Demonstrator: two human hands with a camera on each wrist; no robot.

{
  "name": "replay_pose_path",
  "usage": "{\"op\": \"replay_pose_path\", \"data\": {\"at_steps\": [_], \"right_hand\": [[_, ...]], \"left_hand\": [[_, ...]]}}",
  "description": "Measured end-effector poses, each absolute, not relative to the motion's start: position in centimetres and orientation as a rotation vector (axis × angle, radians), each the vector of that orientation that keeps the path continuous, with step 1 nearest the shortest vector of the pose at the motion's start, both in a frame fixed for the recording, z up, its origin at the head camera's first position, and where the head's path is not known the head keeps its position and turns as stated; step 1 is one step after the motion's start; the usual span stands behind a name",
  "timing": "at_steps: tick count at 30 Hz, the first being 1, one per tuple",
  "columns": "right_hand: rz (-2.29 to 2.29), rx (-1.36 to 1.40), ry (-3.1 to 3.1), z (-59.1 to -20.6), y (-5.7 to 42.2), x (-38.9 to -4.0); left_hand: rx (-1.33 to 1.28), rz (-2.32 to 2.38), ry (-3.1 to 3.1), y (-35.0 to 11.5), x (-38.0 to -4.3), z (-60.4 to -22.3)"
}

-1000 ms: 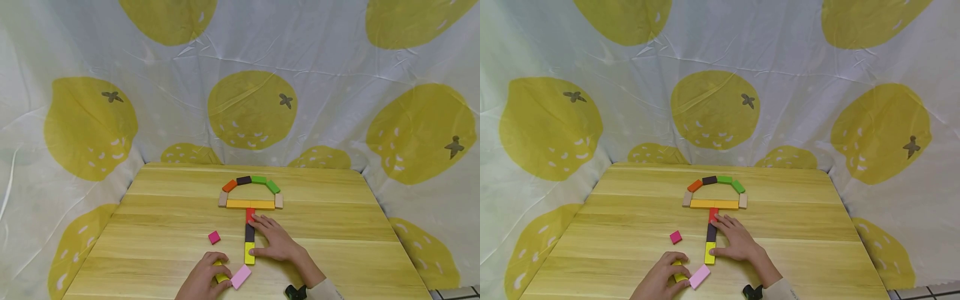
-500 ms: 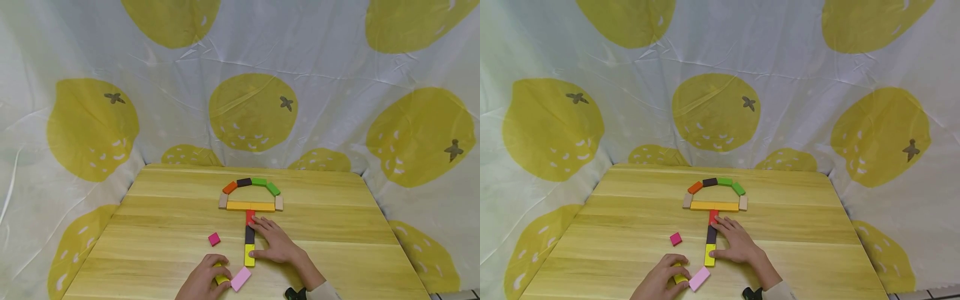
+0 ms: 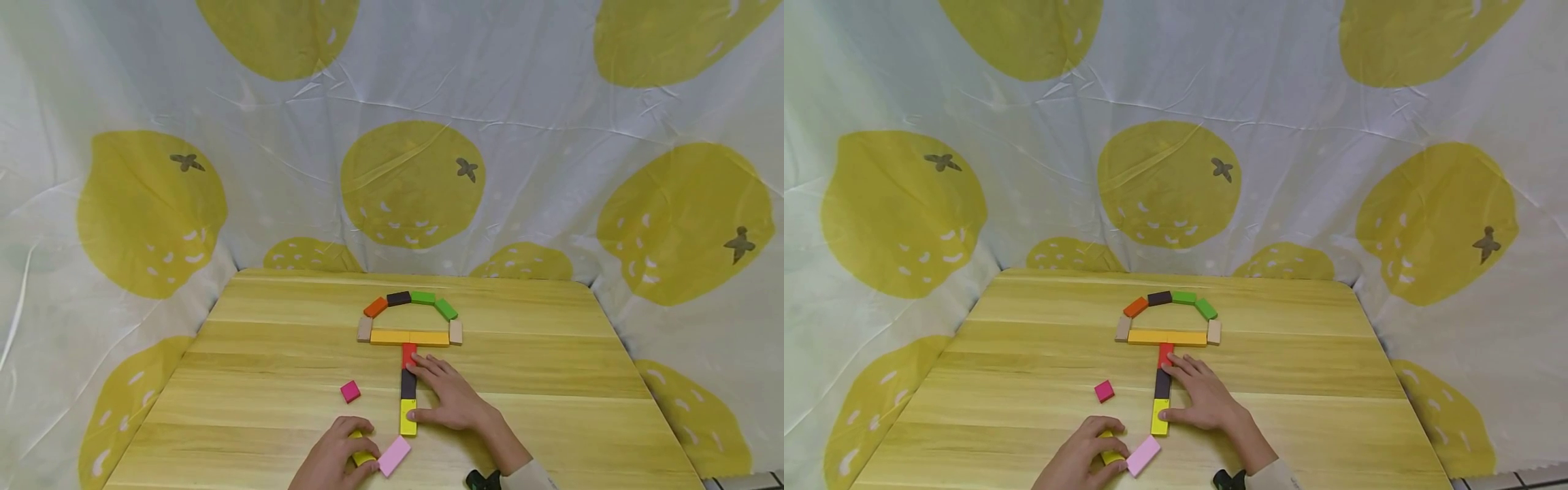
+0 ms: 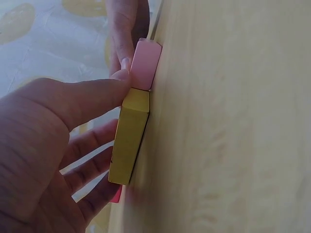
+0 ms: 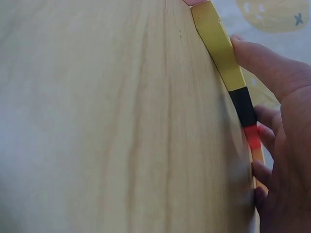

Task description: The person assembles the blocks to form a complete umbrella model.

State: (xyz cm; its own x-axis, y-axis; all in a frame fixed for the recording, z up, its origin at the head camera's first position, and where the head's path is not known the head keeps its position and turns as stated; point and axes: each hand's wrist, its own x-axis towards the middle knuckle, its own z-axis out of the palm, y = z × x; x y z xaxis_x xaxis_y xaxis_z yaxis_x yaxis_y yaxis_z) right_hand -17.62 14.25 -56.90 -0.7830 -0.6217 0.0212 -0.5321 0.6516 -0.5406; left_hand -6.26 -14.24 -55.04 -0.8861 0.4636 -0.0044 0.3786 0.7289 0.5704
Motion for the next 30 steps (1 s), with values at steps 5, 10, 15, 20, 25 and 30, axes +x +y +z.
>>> {"op": "replay_pose_path", "data": {"at_steps": [5, 10, 15, 20, 25, 30], "right_hand": [[-0.809, -0.946, 2.698, -56.77, 14.22, -17.62], [-0.805, -0.945, 2.696, -56.85, 14.26, -17.6], [-0.799, -0.953, 2.705, -56.93, 14.24, -17.62], [-0.805, -0.952, 2.705, -56.9, 14.18, -17.61], [-0.802, -0.951, 2.709, -56.91, 14.21, -17.58], [-0.803, -0.955, 2.707, -56.87, 14.19, -17.55]], "left_hand": [[0.665, 0.881, 2.774, -14.25, -6.16, -54.98], [0.684, 0.893, 2.779, -14.22, -6.03, -55.01], [0.686, 0.894, 2.783, -14.15, -5.97, -54.9], [0.662, 0.877, 2.785, -14.11, -5.94, -54.68], [0.68, 0.881, 2.788, -14.09, -5.93, -54.55], [0.691, 0.88, 2.792, -14.06, -5.97, -54.55]]}}
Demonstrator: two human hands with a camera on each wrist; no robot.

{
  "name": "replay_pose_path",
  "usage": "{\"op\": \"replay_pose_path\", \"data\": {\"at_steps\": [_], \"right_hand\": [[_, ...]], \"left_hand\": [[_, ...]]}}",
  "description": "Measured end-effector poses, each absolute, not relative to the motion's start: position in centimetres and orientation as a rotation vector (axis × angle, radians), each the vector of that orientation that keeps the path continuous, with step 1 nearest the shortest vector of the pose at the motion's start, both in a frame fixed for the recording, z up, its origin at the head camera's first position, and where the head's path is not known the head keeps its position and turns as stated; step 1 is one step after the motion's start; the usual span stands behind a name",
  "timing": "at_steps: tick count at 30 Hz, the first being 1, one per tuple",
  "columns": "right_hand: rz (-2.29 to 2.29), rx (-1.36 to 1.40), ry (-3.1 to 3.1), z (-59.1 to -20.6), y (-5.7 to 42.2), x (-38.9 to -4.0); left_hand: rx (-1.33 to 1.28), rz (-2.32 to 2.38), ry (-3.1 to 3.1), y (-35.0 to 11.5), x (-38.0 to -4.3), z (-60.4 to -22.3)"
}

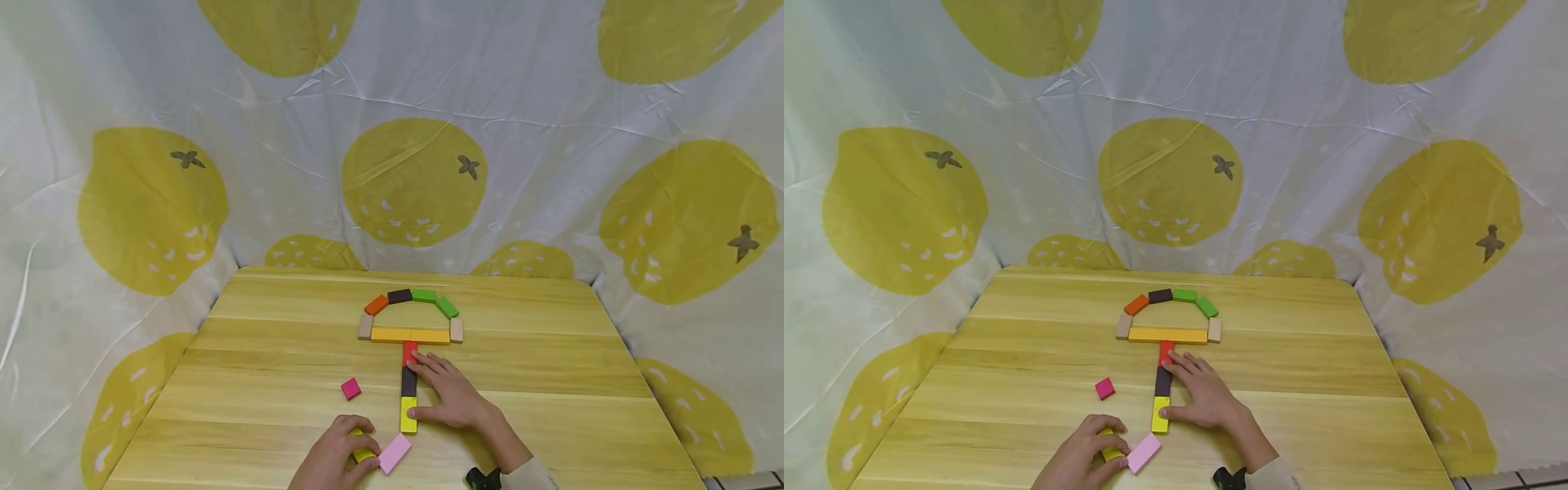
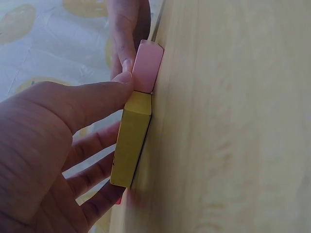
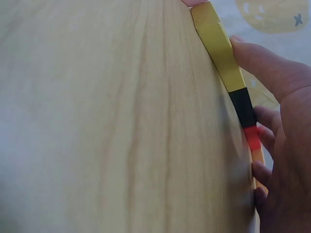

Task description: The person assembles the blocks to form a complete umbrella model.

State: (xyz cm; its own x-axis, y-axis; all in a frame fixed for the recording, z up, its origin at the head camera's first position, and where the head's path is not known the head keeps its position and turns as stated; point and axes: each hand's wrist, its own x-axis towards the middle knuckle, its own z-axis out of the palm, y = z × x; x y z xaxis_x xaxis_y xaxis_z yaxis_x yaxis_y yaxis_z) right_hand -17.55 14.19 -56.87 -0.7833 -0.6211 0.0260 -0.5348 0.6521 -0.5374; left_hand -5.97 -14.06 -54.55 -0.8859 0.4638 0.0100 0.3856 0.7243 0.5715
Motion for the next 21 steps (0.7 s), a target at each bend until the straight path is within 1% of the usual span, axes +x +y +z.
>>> {"op": "replay_pose_path", "data": {"at_steps": [10, 13, 18, 21], "right_hand": [[-0.786, -0.944, 2.712, -57.0, 14.2, -17.6], [-0.786, -0.949, 2.711, -57.1, 14.2, -17.7], [-0.784, -0.949, 2.71, -57.1, 14.2, -17.7], [-0.78, -0.947, 2.708, -57.0, 14.2, -17.6]], "left_hand": [[0.645, 0.866, 2.803, -14.0, -6.0, -54.9], [0.593, 0.865, 2.821, -14.0, -6.0, -55.0], [0.496, 0.84, 2.873, -14.5, -6.7, -54.5], [0.495, 0.837, 2.952, -15.0, -7.3, -54.1]]}}
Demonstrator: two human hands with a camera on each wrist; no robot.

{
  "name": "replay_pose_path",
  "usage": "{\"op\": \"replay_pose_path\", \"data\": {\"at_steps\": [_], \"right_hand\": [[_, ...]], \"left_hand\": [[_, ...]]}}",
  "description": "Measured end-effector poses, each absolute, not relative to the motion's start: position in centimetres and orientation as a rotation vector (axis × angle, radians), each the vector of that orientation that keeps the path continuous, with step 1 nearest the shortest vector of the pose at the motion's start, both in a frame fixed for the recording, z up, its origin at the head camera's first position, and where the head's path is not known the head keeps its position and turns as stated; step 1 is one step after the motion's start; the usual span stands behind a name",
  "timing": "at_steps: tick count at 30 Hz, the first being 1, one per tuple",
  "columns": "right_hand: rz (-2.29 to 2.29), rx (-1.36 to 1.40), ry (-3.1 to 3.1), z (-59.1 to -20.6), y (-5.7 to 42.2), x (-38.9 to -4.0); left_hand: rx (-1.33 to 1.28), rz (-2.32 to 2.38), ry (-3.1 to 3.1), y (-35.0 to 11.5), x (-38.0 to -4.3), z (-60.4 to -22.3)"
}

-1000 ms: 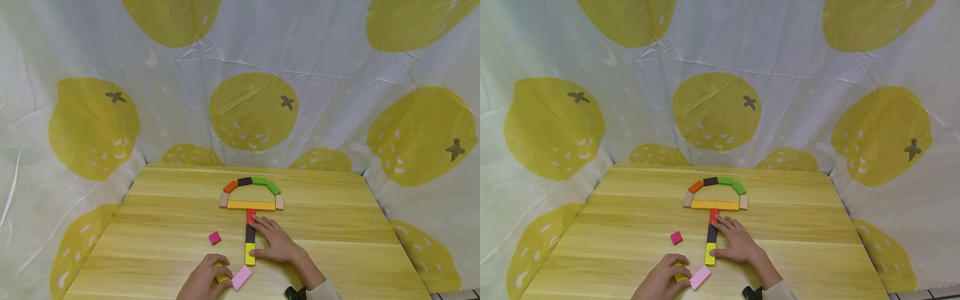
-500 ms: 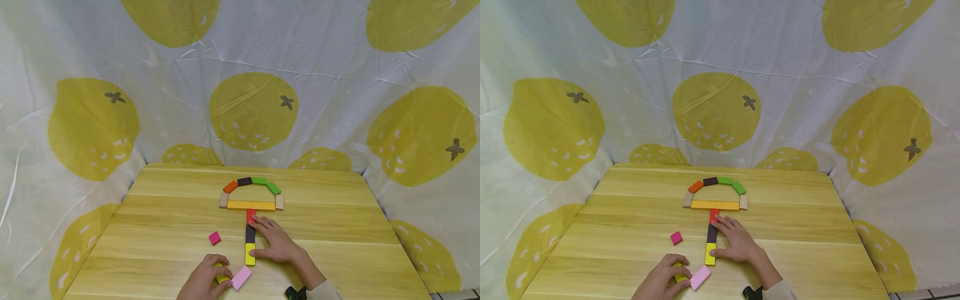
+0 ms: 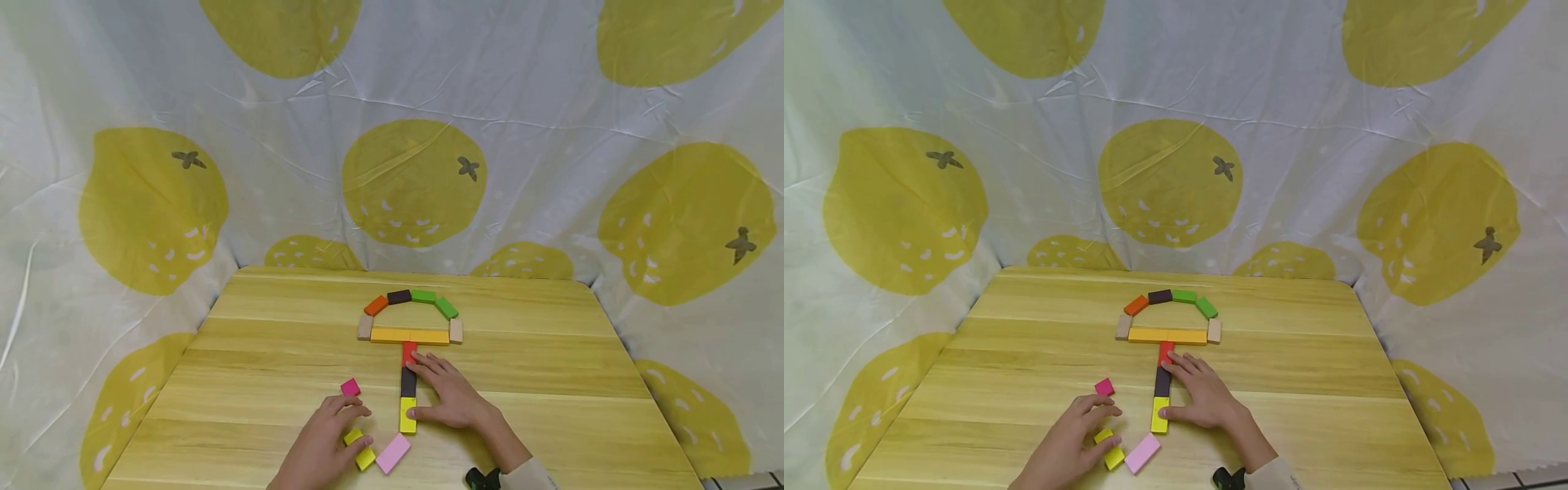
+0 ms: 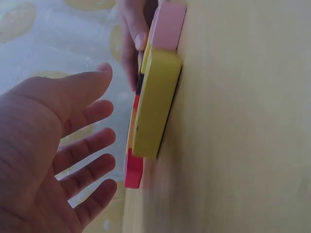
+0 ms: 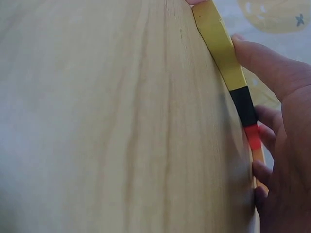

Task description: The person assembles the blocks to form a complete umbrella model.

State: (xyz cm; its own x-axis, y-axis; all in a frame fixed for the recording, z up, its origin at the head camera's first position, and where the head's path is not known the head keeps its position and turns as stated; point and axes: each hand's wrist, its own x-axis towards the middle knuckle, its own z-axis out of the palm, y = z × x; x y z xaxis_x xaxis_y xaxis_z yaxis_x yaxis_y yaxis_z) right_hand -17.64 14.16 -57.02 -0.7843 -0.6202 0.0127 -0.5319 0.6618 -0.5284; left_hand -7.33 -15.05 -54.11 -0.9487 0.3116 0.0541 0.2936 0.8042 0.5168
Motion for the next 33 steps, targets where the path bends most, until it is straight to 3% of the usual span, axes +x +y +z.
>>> {"op": "replay_pose_path", "data": {"at_steps": [14, 33], "right_hand": [[-0.797, -0.94, 2.694, -56.9, 14.2, -17.6], [-0.799, -0.939, 2.696, -57.2, 14.3, -17.7]], "left_hand": [[0.337, 0.832, 3.107, -17.3, -11.8, -54.5], [0.407, 0.992, 2.962, -18.4, -12.8, -55.3]]}}
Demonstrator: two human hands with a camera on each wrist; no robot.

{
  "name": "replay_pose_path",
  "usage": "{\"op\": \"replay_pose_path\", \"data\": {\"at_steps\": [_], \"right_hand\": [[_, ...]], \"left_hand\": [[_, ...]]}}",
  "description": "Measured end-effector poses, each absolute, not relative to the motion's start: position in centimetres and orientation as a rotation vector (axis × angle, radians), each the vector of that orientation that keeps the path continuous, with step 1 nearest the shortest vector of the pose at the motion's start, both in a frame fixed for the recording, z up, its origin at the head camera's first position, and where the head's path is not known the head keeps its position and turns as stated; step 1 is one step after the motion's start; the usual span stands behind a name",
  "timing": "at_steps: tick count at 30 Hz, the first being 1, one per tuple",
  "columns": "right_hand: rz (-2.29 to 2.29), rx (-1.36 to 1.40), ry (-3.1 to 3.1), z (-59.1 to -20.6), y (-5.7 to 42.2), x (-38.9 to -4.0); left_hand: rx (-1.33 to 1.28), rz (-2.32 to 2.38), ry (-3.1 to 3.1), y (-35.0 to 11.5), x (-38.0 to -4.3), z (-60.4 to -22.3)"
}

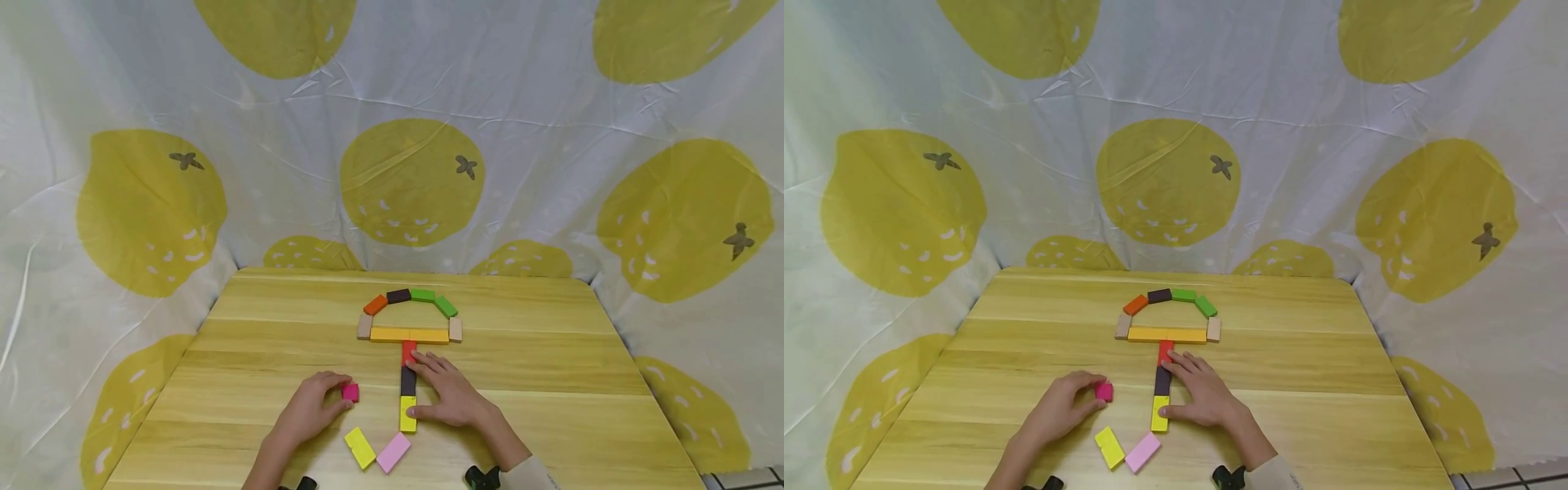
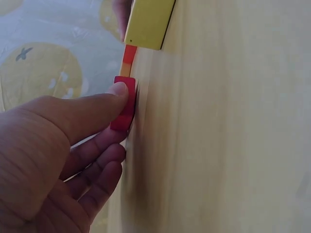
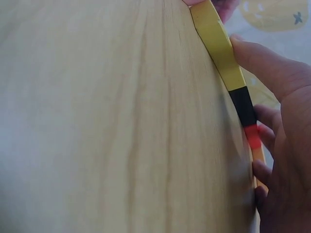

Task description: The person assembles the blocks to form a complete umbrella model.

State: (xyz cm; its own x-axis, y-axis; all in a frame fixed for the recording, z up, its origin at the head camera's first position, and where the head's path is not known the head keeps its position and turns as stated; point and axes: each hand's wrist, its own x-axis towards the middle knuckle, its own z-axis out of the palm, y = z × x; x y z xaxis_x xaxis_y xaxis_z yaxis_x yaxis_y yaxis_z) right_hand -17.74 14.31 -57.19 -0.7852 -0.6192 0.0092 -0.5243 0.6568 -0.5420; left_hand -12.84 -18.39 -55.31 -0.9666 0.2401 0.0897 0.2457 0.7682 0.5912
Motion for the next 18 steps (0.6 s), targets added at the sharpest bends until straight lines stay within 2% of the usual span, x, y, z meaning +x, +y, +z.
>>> {"op": "replay_pose_path", "data": {"at_steps": [18], "right_hand": [[-0.808, -0.942, 2.694, -56.9, 14.2, -17.6]], "left_hand": [[-0.53, -1.076, -2.859, -18.6, -10.8, -55.6]]}}
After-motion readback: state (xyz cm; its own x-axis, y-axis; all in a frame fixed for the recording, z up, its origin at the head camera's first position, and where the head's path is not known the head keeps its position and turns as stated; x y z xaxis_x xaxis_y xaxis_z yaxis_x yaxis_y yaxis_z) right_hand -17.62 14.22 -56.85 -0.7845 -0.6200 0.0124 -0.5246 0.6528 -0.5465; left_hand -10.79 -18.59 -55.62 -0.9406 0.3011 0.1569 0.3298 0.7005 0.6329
